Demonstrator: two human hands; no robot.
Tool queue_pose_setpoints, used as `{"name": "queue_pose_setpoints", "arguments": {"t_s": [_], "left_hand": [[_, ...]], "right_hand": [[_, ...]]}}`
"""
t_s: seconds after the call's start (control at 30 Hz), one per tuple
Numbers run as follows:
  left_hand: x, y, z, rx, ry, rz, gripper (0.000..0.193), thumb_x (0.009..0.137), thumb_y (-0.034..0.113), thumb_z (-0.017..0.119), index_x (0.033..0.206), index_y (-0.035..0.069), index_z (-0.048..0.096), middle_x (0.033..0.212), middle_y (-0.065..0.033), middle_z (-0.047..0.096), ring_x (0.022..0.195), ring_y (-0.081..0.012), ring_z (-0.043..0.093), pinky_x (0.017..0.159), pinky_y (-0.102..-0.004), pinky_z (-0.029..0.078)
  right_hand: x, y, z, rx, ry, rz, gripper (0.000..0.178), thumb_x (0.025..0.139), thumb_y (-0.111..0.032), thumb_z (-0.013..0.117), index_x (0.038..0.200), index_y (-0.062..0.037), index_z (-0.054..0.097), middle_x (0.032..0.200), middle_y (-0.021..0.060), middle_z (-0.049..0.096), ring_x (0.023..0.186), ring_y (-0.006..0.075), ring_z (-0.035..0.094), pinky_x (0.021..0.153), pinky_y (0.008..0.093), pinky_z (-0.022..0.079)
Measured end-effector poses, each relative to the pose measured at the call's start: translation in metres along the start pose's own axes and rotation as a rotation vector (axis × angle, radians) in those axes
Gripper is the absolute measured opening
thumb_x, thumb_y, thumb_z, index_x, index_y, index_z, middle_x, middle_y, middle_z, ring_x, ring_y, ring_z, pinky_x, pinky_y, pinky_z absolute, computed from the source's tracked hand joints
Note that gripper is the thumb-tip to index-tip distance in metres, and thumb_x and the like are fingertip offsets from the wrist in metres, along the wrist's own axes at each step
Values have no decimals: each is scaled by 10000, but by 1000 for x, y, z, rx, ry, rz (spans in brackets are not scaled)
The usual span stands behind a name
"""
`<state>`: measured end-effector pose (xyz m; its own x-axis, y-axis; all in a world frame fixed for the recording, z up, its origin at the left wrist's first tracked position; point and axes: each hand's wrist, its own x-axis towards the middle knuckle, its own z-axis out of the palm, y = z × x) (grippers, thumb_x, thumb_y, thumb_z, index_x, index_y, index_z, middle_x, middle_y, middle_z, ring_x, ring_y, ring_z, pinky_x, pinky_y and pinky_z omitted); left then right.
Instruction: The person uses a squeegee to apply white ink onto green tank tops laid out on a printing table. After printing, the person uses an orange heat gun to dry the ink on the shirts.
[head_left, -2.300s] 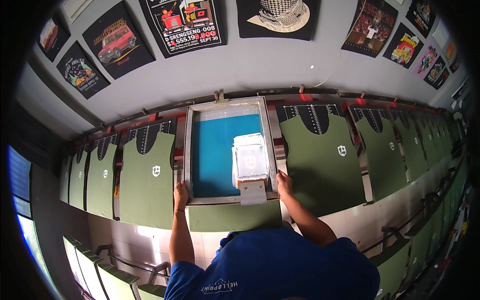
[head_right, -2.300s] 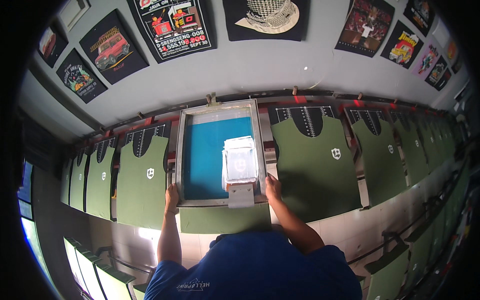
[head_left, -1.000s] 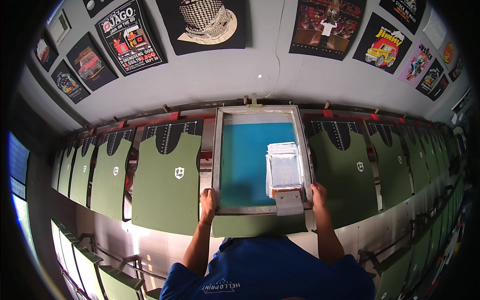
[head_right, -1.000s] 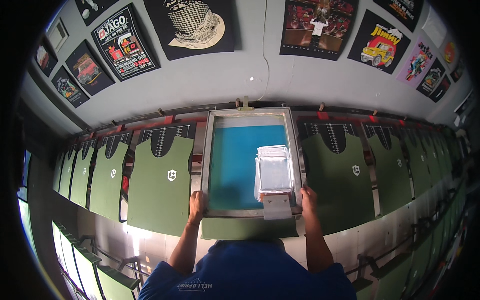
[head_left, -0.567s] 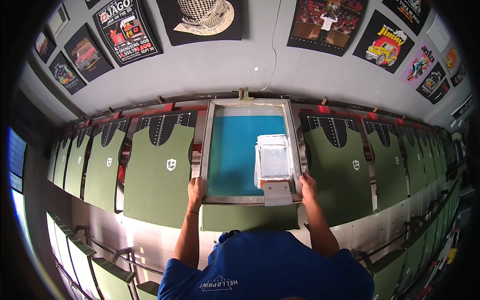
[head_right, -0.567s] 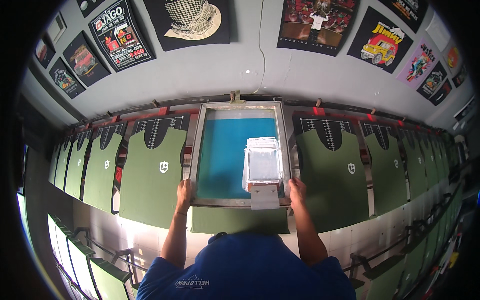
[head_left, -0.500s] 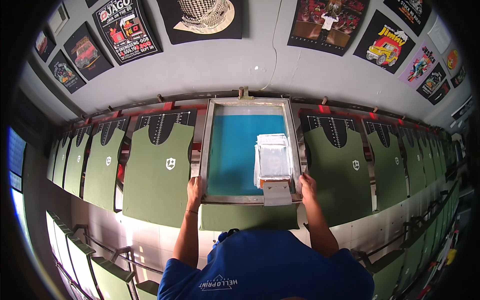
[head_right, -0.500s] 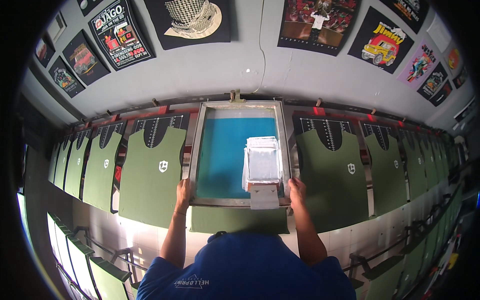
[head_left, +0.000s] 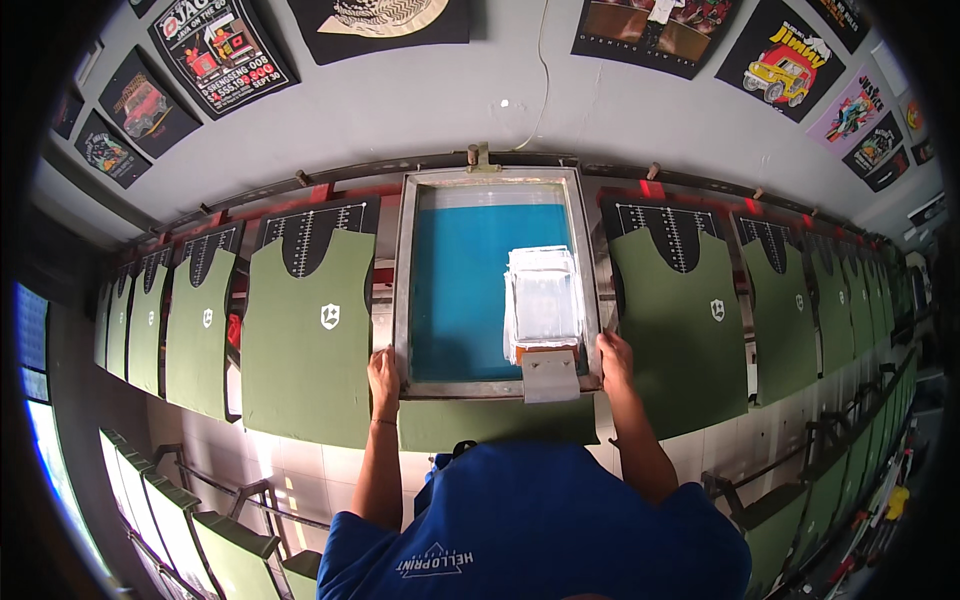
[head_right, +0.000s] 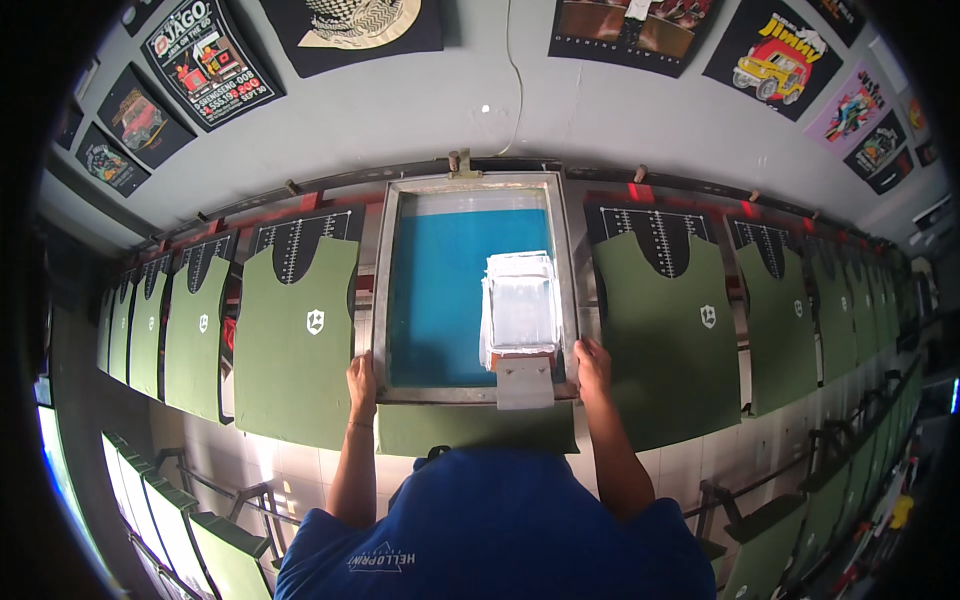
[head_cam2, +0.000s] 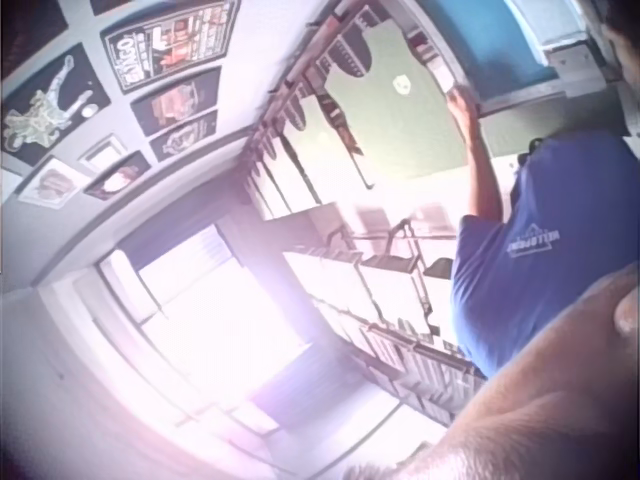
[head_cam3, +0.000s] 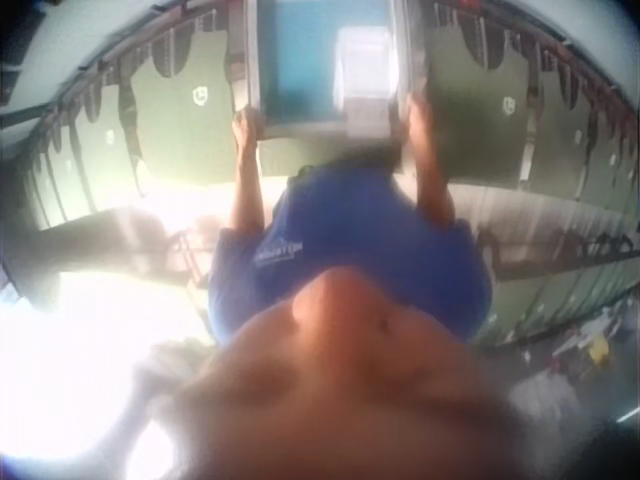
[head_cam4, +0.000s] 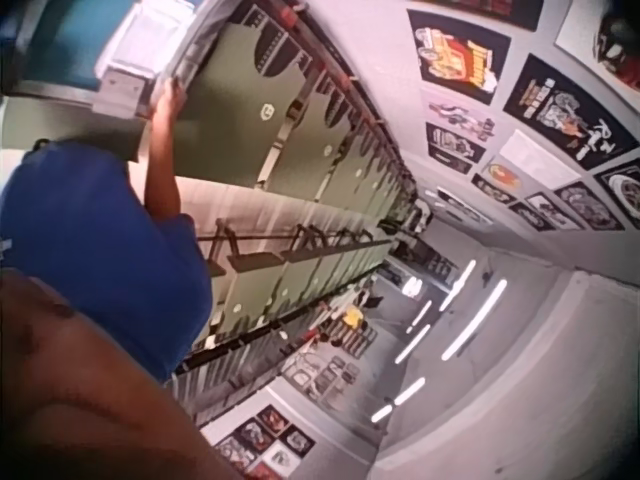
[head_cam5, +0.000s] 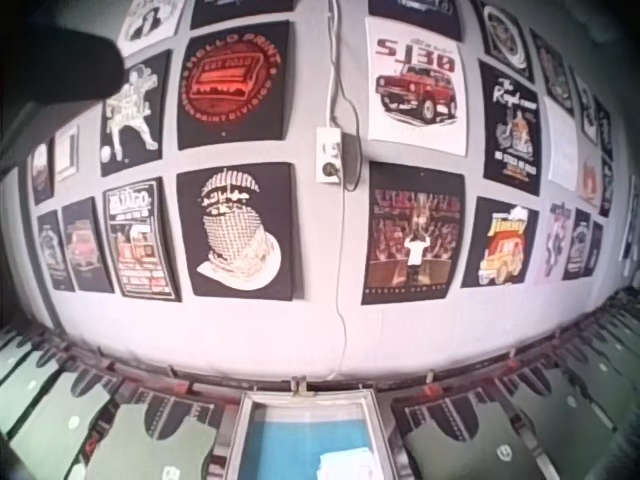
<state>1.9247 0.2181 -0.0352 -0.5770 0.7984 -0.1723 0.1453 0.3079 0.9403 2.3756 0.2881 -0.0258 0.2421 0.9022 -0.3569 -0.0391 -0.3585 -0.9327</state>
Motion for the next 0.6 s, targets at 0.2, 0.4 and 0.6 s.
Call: {"name": "queue_pose_setpoints", "arguments": {"t_s": [0.2, 0.4, 0.6], "left_hand": [[6, -14, 5, -148, 80, 1, 432, 985, 363, 484, 1034, -11, 694, 859, -31, 622, 769, -109, 516, 681, -258, 412], [1, -4, 10, -151, 140, 11, 456, 982, 352, 485, 1012, -50, 700, 913, -96, 639, 820, -177, 549, 777, -319, 440], [-2, -1, 14, -41, 207, 91, 449, 978, 330, 496, 890, -80, 656, 766, -120, 637, 756, -185, 568, 743, -328, 453]], "right_hand": [[8, 17, 0, 58, 1, 15, 370, 939, -165, 595, 1254, 29, 591, 1134, 68, 651, 1029, 140, 575, 926, 297, 426], [6, 19, 2, 46, 41, -6, 372, 941, -183, 602, 1249, 26, 597, 1117, 53, 652, 1009, 133, 572, 910, 287, 426], [10, 15, 5, 45, 60, -9, 381, 942, -221, 616, 1241, 16, 606, 961, -15, 617, 840, 84, 506, 799, 264, 414]]}}
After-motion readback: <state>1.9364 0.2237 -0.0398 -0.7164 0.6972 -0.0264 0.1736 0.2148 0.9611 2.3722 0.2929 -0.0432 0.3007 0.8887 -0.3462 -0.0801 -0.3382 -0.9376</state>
